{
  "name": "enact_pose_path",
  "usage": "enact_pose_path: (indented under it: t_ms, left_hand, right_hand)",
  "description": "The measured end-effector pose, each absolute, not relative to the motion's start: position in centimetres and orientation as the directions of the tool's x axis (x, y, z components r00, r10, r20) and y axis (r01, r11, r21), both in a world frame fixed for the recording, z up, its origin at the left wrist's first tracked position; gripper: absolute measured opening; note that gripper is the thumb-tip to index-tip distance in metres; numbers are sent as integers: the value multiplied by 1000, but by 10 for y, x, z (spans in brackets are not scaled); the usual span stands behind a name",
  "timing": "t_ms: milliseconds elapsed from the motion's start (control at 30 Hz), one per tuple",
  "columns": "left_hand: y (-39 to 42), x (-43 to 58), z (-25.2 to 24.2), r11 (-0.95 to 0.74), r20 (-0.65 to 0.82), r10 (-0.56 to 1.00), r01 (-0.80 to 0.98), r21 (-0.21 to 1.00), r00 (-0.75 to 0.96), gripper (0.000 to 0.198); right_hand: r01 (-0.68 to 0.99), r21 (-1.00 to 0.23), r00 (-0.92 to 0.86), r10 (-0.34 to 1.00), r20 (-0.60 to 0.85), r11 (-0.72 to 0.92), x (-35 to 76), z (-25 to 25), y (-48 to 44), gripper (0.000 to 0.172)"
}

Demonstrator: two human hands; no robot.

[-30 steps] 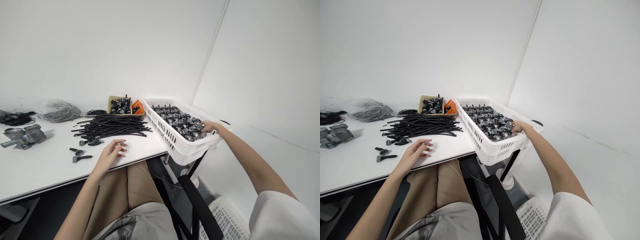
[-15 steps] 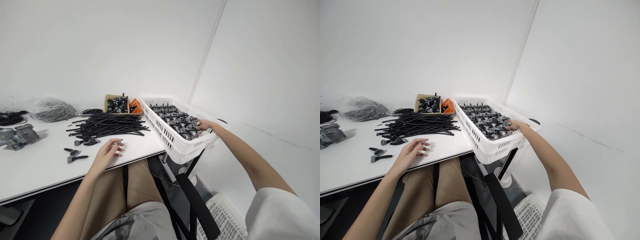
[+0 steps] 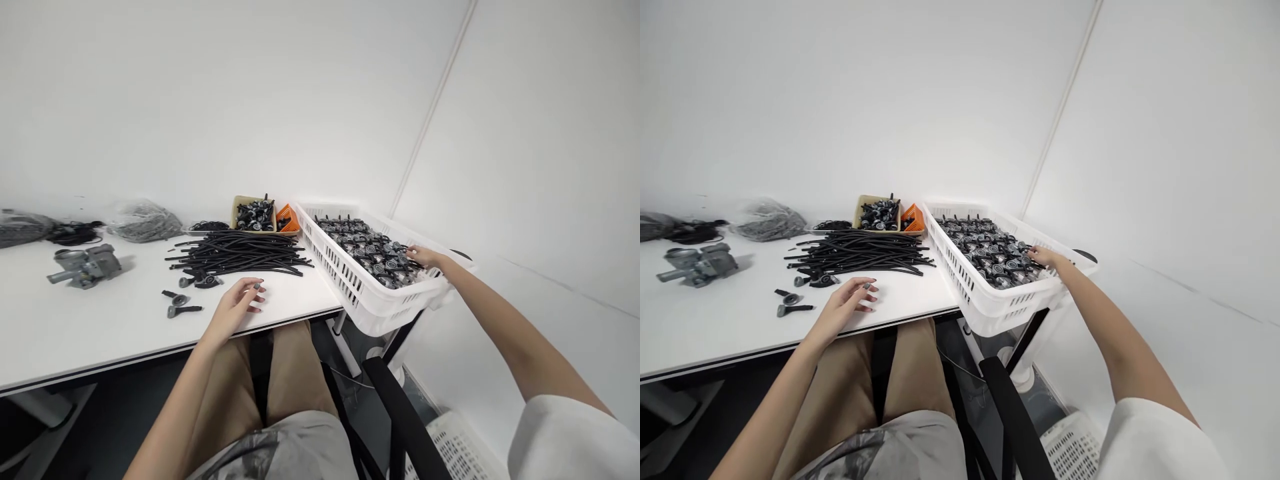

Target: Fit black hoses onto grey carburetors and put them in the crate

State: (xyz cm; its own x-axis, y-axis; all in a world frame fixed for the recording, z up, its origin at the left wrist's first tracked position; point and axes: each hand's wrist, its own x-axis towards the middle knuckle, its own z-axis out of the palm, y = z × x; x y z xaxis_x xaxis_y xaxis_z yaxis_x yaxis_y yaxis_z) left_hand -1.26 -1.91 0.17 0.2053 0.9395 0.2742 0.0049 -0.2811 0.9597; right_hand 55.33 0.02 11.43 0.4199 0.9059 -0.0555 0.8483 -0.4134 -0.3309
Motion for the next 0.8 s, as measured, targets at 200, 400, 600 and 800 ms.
enact_pose_path:
  t_ms: [200,400,600,800]
  left_hand:
    - [-20,-11,1,-269,269,940,-27,963,212,56]
    - [-19,-11,-4,-272,286,934,-92,958,212,46]
    - [-24,-6,-4,-279,302,935,-140,950,188,44]
    - [-46,-43,-2,-396,394,917,-19,918,-66,39]
  right_hand:
    - [886,-351,430,821,375,-304,524,143,-14,49]
    - [914,-372,171,677,715,162,407,175,-74,37]
    - [666,105,-536,377,755,738,259,130,-139,38]
    - [546,-152,-505,468,725,824,157,48,-80,24]
